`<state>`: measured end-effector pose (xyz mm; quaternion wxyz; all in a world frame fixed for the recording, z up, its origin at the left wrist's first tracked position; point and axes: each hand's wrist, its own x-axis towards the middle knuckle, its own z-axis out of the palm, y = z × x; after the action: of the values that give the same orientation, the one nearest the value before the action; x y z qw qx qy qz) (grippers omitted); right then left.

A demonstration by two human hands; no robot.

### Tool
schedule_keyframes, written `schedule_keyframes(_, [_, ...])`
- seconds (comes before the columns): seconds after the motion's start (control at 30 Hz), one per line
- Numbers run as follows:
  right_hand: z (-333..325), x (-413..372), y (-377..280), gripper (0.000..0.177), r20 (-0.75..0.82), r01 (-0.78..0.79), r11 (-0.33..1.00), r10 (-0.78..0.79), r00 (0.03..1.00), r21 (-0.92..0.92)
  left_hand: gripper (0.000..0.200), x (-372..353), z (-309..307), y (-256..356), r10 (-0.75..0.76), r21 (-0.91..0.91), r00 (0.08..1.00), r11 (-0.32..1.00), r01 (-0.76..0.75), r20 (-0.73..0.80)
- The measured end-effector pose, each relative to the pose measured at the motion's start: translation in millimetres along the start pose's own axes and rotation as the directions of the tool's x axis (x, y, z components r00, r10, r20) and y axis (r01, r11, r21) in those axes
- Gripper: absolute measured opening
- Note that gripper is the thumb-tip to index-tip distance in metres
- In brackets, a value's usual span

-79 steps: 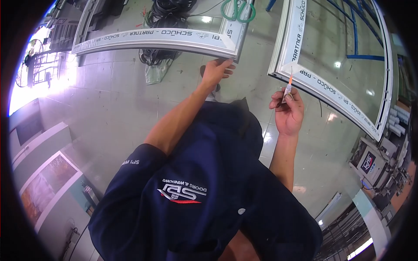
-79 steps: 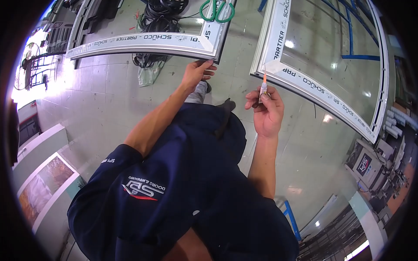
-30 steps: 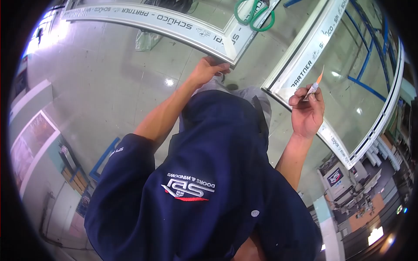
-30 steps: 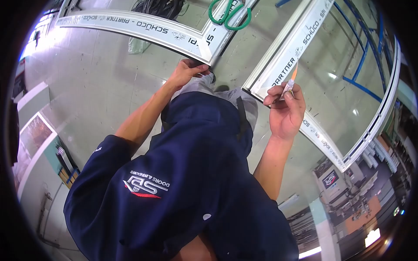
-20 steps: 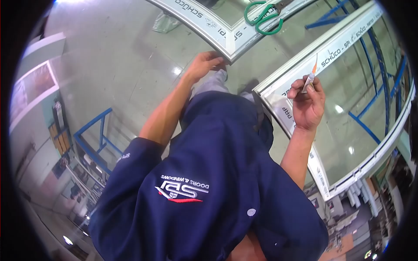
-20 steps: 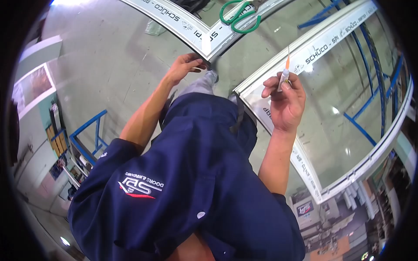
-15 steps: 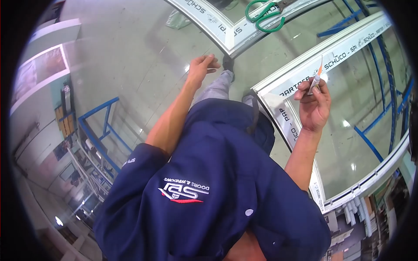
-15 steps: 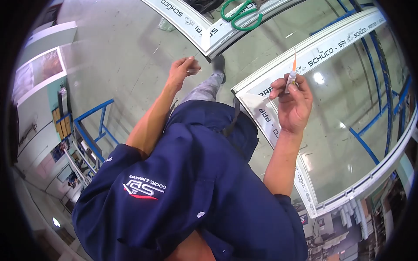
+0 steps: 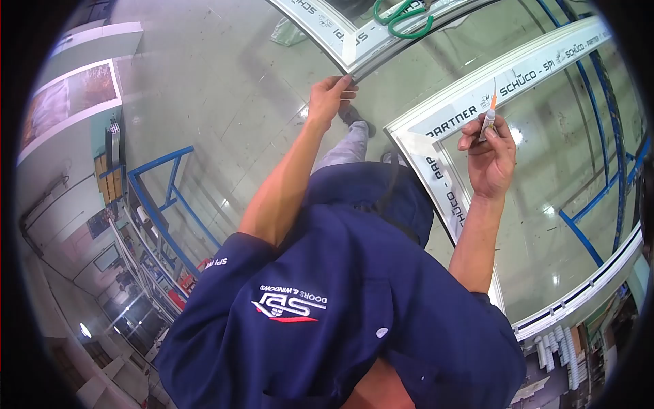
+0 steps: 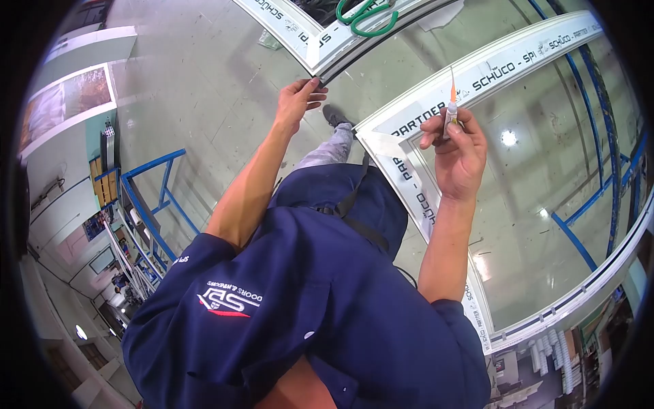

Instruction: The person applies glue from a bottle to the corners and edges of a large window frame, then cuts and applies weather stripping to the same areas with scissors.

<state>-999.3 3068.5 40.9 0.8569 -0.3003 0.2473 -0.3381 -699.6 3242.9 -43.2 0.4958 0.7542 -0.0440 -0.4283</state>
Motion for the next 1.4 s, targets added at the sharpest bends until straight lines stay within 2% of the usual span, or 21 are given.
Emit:
schedule_keyframes(0.2, [3.4, -3.6, 0.1, 0.025, 0.010, -0.003, 1.000, 0.003, 1.000, -0.005, 0.034, 0.0, -8.7, -3.0, 0.012, -0.094, 0.996, 0.996, -0.003, 0.090])
schedule_keyframes(0.3, [4.0, -3.6, 0.8, 0.025, 0.016, -0.017, 1.000, 0.017, 1.000, -0.008, 0.035, -0.3, -4.0, 3.3, -0.030, -0.061, 0.998, 0.998, 0.032, 0.046])
schedule_keyframes(0.4, [7.9, -1.6, 2.3, 0.025, 0.032, -0.018, 1.000, 0.019, 0.999, -0.013, 0.035, -4.5, -9.7, -1.6, 0.027, -0.022, 0.998, 0.999, -0.025, 0.058])
schedule_keyframes(0.5, [14.4, 2.6, 7.9, 0.024, 0.039, -0.024, 0.999, 0.026, 0.999, -0.043, 0.033, -22.5, -13.4, -1.5, 0.177, 0.351, 0.974, 0.929, -0.117, -0.144])
schedule_keyframes(0.53, [18.1, 4.1, 14.4, 0.024, 0.024, -0.037, 0.997, 0.038, 0.999, -0.064, 0.029, -33.2, -13.8, -0.5, 0.256, 0.345, 0.953, 0.919, -0.189, -0.159])
schedule_keyframes(0.57, [22.8, 5.5, 21.5, 0.024, 0.007, -0.051, 0.995, 0.052, 0.999, -0.083, 0.029, -47.5, -12.8, 5.9, 0.265, 0.292, 0.958, 0.930, -0.225, -0.107])
schedule_keyframes(0.63, [38.4, 9.5, 36.8, 0.024, 0.075, -0.081, 0.994, 0.087, 0.993, -0.075, 0.029, -78.5, -10.5, 23.5, 0.287, 0.179, 0.958, 0.943, -0.282, -0.003])
schedule_keyframes(0.7, [56.3, 12.3, 53.2, 0.023, 0.068, -0.142, 0.985, 0.149, 0.986, -0.097, 0.030, -106.8, -4.1, 40.2, 0.304, 0.099, 0.952, 0.947, -0.306, 0.035])
schedule_keyframes(0.83, [81.6, 18.1, 81.4, 0.023, 0.144, -0.239, 0.966, 0.252, 0.957, -0.102, 0.032, -132.9, 9.3, 60.3, 0.420, 0.022, 0.908, 0.907, -0.420, 0.016])
schedule_keyframes(0.97, [96.3, 22.1, 104.1, 0.020, 0.182, -0.205, 0.958, 0.243, 0.953, -0.202, 0.029, -127.2, 12.4, 61.4, 0.450, -0.002, 0.891, 0.893, -0.451, -0.062])
schedule_keyframes(1.17, [117.8, 26.7, 111.4, 0.018, 0.185, -0.086, 0.933, 0.159, 0.970, -0.351, 0.024, -126.7, 14.2, 73.6, 0.372, -0.053, 0.915, 0.922, -0.384, -0.156])
schedule_keyframes(1.27, [124.0, 28.6, 112.9, 0.020, 0.176, -0.039, 0.914, 0.120, 0.977, -0.404, 0.024, -129.7, 15.6, 87.0, 0.342, -0.116, 0.928, 0.926, -0.359, -0.146])
schedule_keyframes(1.4, [131.9, 28.9, 107.6, 0.021, 0.168, -0.034, 0.913, 0.111, 0.980, -0.405, 0.020, -121.8, 11.2, 88.1, 0.369, -0.096, 0.920, 0.919, -0.383, -0.136])
